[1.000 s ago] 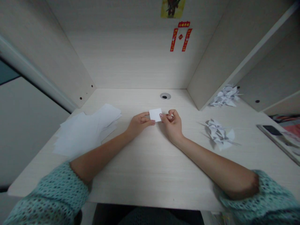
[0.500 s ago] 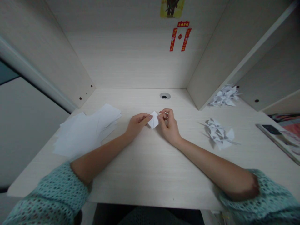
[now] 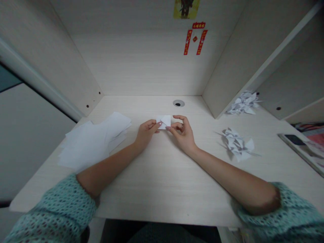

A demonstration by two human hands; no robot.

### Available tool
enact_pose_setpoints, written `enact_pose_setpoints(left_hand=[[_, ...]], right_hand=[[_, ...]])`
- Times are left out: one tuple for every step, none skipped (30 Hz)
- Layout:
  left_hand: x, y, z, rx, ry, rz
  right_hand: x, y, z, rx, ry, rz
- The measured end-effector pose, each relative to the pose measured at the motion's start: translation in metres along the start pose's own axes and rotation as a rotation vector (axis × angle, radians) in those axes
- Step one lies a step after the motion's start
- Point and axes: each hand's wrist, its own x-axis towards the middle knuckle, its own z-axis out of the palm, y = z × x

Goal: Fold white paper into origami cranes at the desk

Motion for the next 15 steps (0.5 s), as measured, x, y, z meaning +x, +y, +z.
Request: enact_pose_setpoints(left_hand=[[0.0001,-0.0003,0.0001,0.005,-0.007,0.0],[0.0001,-0.0007,0.0002,0.014,-0.015,-0.001],[0.0001,-0.0012,0.0003,0.025,-0.024,-0.003],[0.0002,-0.0017,0.0005,0.037,-0.032,-0.004],[0.0002,-0.0022,0.0006,0.047,-0.039,-0.003],[0.0002,-0.0025,0.0008,0.053,-0.042,0.0],[0.0002,-0.0028,0.0009,0.056,-0.041,0.002],[0.0001,-0.0029,0.0009,0.057,-0.038,0.003],[0.0001,-0.0029,0.0009,0.058,-0.032,0.002],[-0.0001,-0.0026,0.001,0.06,-0.027,0.001],[-0.0004,-0.0023,0.001,0.065,-0.025,0.002],[-0.0007,-0.0018,0.001,0.072,-0.026,0.004],[-0.0012,-0.0013,0.001,0.079,-0.031,0.007],[-0.0017,-0.0008,0.0011,0.082,-0.035,0.011],[-0.0024,-0.0004,0.0012,0.082,-0.039,0.015]], right_hand=[[0.0006,-0.0002,-0.0004,0.013,0.022,0.006],[0.0011,-0.0005,-0.0008,0.027,0.041,0.011],[0.0016,-0.0009,-0.001,0.041,0.053,0.017],[0.0019,-0.0013,-0.0011,0.057,0.056,0.021],[0.0019,-0.0019,-0.0011,0.076,0.052,0.023],[0.0017,-0.0026,-0.0009,0.094,0.039,0.021],[0.0012,-0.0034,-0.0007,0.109,0.018,0.015],[0.0006,-0.0041,-0.0004,0.119,-0.005,0.006],[0.0,-0.0048,-0.0002,0.123,-0.026,-0.004],[-0.0006,-0.0052,-0.0001,0.118,-0.039,-0.016],[-0.0011,-0.0053,-0.0002,0.105,-0.046,-0.024],[-0.0013,-0.005,-0.0004,0.084,-0.048,-0.025],[-0.0012,-0.0044,-0.0009,0.06,-0.048,-0.019],[-0.0008,-0.0037,-0.0015,0.037,-0.047,-0.006],[-0.0002,-0.0029,-0.0022,0.017,-0.047,0.011]])
